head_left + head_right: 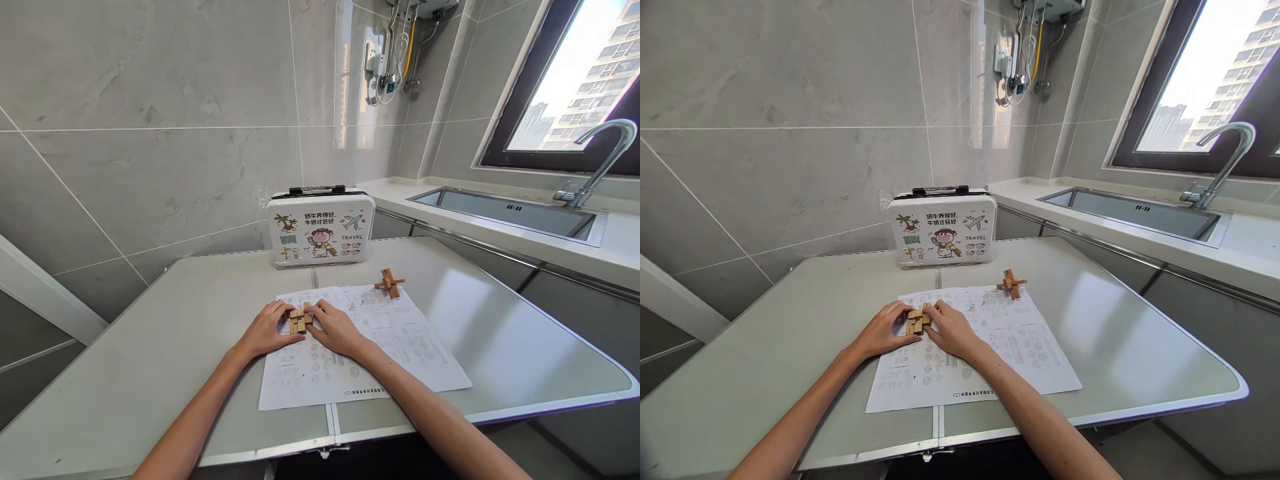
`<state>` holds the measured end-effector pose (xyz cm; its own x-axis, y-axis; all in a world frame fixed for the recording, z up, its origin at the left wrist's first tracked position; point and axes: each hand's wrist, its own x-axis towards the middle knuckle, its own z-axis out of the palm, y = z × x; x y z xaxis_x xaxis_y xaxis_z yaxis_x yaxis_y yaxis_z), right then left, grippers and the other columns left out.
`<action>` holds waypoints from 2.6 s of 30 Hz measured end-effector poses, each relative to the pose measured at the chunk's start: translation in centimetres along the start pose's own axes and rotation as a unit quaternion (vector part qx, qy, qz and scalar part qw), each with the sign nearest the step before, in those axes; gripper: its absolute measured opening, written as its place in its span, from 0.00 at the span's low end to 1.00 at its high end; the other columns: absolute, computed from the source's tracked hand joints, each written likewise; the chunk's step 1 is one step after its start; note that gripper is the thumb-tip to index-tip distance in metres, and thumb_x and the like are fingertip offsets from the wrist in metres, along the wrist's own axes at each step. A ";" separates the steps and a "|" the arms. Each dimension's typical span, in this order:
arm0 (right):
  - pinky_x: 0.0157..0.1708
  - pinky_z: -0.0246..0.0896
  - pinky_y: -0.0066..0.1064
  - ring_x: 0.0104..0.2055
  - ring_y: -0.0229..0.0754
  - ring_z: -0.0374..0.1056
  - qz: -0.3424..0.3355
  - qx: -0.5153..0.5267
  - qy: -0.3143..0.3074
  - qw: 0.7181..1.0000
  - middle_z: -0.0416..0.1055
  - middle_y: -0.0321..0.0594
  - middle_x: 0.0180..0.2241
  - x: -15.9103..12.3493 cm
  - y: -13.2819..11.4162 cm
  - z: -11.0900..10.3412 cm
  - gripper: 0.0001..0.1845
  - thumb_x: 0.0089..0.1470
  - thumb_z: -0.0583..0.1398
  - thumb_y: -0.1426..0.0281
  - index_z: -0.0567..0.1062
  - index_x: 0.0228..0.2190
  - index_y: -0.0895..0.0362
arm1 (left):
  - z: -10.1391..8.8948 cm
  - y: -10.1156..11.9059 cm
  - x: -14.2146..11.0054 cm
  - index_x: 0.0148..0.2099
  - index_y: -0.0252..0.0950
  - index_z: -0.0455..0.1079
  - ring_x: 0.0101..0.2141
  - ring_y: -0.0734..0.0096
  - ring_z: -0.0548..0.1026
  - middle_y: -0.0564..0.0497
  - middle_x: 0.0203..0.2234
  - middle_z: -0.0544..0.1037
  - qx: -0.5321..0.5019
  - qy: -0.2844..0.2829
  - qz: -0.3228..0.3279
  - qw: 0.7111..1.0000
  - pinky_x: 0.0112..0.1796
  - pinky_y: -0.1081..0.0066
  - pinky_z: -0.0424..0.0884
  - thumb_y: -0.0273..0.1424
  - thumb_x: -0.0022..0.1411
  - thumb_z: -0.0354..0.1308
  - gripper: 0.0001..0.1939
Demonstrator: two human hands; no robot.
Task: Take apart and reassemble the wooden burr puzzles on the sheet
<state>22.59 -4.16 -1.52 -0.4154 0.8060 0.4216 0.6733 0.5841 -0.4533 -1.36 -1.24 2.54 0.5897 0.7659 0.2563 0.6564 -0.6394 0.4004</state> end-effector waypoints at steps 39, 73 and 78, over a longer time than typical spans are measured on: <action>0.20 0.49 0.24 0.21 0.30 0.59 0.152 0.652 -0.060 0.740 0.75 0.36 0.37 0.2 0.3 -2.1 0.27 0.54 0.70 0.47 0.74 0.45 0.52 | 2.5 2.7 0.4 0.58 0.40 0.66 0.36 0.66 0.76 0.55 0.33 0.76 -0.256 0.096 -0.089 0.958 0.44 0.64 0.73 0.42 0.52 0.76 0.35; 0.27 0.55 0.29 0.23 0.34 0.62 0.141 0.377 0.057 0.914 0.75 0.33 0.33 0.1 0.0 -1.2 0.17 0.55 0.68 0.55 0.73 0.37 0.54 | 2.3 3.4 0.2 0.57 0.42 0.70 0.47 0.57 0.78 0.46 0.50 0.80 -0.168 0.067 -0.047 0.982 0.49 0.60 0.74 0.49 0.52 0.75 0.35; 0.28 0.57 0.30 0.23 0.34 0.63 0.161 0.367 0.074 0.913 0.77 0.35 0.35 0.1 0.2 -1.0 0.18 0.54 0.69 0.55 0.76 0.39 0.54 | 2.1 3.4 0.2 0.57 0.42 0.70 0.48 0.57 0.78 0.47 0.50 0.80 -0.165 0.081 -0.043 0.982 0.50 0.60 0.74 0.49 0.52 0.75 0.34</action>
<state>23.24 -4.03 -0.79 -0.1439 0.9572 0.2510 0.1320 0.2700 -0.9538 2.03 -3.39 2.10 0.4390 0.8337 0.3350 0.4962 -0.5358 0.6831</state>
